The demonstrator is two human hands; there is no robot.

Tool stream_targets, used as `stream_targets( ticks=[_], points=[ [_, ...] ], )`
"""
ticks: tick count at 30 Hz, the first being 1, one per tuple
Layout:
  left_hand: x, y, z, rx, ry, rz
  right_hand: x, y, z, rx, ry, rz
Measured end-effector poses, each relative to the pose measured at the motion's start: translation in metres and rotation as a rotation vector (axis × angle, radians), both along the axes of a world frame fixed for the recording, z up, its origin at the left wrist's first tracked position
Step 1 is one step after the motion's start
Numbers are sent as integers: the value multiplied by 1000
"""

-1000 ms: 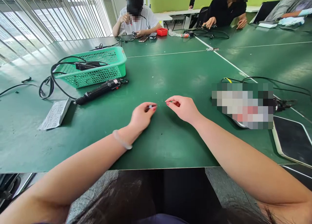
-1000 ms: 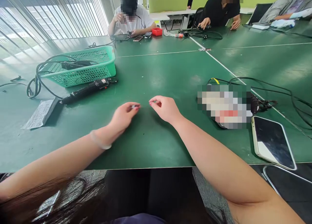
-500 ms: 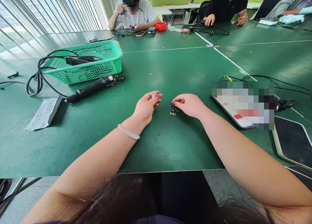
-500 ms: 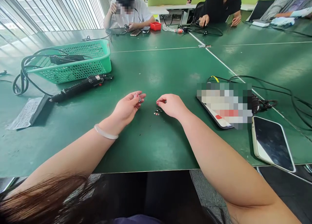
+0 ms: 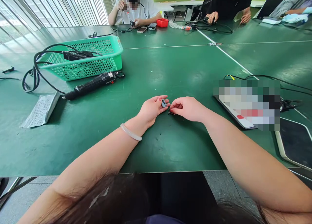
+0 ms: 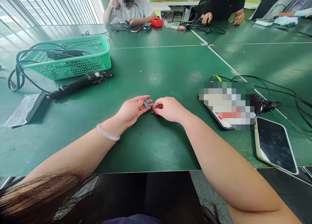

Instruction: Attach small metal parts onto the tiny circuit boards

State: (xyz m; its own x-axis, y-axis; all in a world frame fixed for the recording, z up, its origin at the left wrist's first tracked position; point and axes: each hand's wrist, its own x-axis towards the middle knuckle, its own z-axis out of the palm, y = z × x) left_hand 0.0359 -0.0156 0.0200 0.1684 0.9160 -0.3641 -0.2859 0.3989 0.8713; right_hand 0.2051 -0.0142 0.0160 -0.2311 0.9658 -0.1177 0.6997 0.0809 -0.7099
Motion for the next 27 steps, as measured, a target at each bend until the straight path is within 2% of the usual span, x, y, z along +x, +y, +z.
stream_targets(
  ticks=[6, 14, 20, 27],
  points=[
    [0, 1, -3, 20, -10, -8, -2, -1, 1, -50, 234, -59],
    [0, 1, -4, 27, 10, -32, 0, -1, 1, 38, 473, -91],
    [1, -1, -1, 39, 11, -61, -1, 0, -2, 66, 487, -107],
    [2, -1, -2, 54, -8, -80, -4, 2, -5, 5, 587, -176]
  ],
)
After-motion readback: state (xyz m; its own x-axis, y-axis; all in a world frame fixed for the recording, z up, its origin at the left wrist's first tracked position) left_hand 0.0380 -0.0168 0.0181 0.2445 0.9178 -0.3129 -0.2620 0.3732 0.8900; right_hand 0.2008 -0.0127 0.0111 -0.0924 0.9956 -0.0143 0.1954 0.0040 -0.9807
